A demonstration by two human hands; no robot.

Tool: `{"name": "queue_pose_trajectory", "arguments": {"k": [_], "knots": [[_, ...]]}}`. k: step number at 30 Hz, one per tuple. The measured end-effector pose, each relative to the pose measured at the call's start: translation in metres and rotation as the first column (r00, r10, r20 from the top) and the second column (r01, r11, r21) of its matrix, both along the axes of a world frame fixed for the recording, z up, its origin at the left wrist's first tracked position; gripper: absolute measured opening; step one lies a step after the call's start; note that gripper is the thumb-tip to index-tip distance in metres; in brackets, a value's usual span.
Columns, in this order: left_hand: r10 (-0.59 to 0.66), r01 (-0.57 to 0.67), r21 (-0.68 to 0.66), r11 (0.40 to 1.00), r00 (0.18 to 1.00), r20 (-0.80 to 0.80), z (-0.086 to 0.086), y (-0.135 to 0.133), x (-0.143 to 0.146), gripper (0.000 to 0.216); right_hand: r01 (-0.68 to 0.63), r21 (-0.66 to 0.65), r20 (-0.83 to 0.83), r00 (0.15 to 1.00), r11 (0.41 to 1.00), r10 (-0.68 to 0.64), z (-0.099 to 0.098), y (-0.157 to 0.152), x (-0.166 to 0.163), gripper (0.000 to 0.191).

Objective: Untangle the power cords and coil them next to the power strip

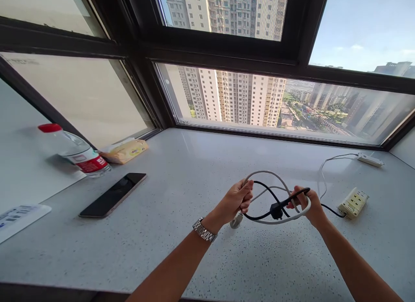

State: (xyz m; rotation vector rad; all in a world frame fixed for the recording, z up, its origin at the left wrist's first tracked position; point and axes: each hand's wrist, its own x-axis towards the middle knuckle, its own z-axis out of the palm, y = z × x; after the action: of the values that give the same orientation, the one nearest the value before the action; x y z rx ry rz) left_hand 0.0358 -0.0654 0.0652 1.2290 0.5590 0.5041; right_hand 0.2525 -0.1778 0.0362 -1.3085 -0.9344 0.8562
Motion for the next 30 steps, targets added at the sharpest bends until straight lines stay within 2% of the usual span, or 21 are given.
{"name": "queue_pose_trajectory", "arguments": {"k": [2,6,9,13,16,18,21,23,25,27,28,30], "knots": [[0.096,-0.095,0.042,0.995,0.995,-0.021,-0.014,-0.009,0.003,0.051,0.018,-0.012,-0.066,0.998,1.000,-0.019,0.003,-0.001,-0.010,0.054],[0.243,-0.209,0.296,0.932,0.966,-0.082,-0.029,-0.020,0.005,0.050,0.028,0.008,-0.171,0.985,1.000,-0.026,0.007,-0.003,-0.025,0.054],[0.312,-0.228,0.436,0.871,0.941,-0.132,-0.028,-0.021,0.007,0.049,-0.031,-0.007,-0.216,0.976,1.000,0.028,0.003,-0.004,-0.031,0.055],[0.396,-0.250,0.541,0.803,0.902,-0.170,-0.029,-0.019,0.018,0.048,-0.114,-0.049,-0.284,0.954,0.992,0.096,-0.005,-0.004,-0.038,0.058],[0.474,-0.283,0.631,0.723,0.867,-0.153,-0.040,-0.016,0.028,0.048,-0.186,-0.028,-0.255,0.951,0.982,0.173,-0.012,-0.005,-0.042,0.046],[0.488,-0.282,0.649,0.706,0.859,-0.157,-0.049,-0.017,0.029,0.047,-0.192,-0.034,-0.196,0.964,0.981,0.182,-0.017,-0.005,-0.043,0.038],[0.438,-0.208,0.623,0.754,0.866,-0.242,-0.056,-0.023,0.020,0.039,-0.082,-0.019,-0.166,0.983,0.996,0.077,-0.026,-0.003,-0.045,0.033],[0.425,-0.113,0.652,0.750,0.838,-0.342,-0.051,-0.030,0.008,0.027,-0.002,0.035,-0.168,0.986,0.999,0.008,-0.032,-0.002,-0.046,0.031],[0.496,0.003,0.747,0.665,0.745,-0.446,-0.041,-0.038,-0.007,0.015,0.042,0.097,-0.130,0.991,0.994,-0.029,-0.034,-0.003,-0.048,0.028],[0.614,0.129,0.818,0.560,0.599,-0.514,-0.028,-0.046,-0.021,0.019,0.072,0.150,-0.054,0.996,0.986,-0.065,-0.032,-0.006,-0.050,0.025],[0.654,0.186,0.824,0.536,0.526,-0.544,-0.022,-0.049,-0.027,0.027,0.085,0.180,-0.014,0.996,0.980,-0.084,-0.030,-0.007,-0.051,0.023],[0.669,0.259,0.785,0.563,0.416,-0.616,-0.015,-0.052,-0.036,0.046,0.108,0.243,0.045,0.991,0.964,-0.122,-0.027,-0.010,-0.053,0.019]]}}
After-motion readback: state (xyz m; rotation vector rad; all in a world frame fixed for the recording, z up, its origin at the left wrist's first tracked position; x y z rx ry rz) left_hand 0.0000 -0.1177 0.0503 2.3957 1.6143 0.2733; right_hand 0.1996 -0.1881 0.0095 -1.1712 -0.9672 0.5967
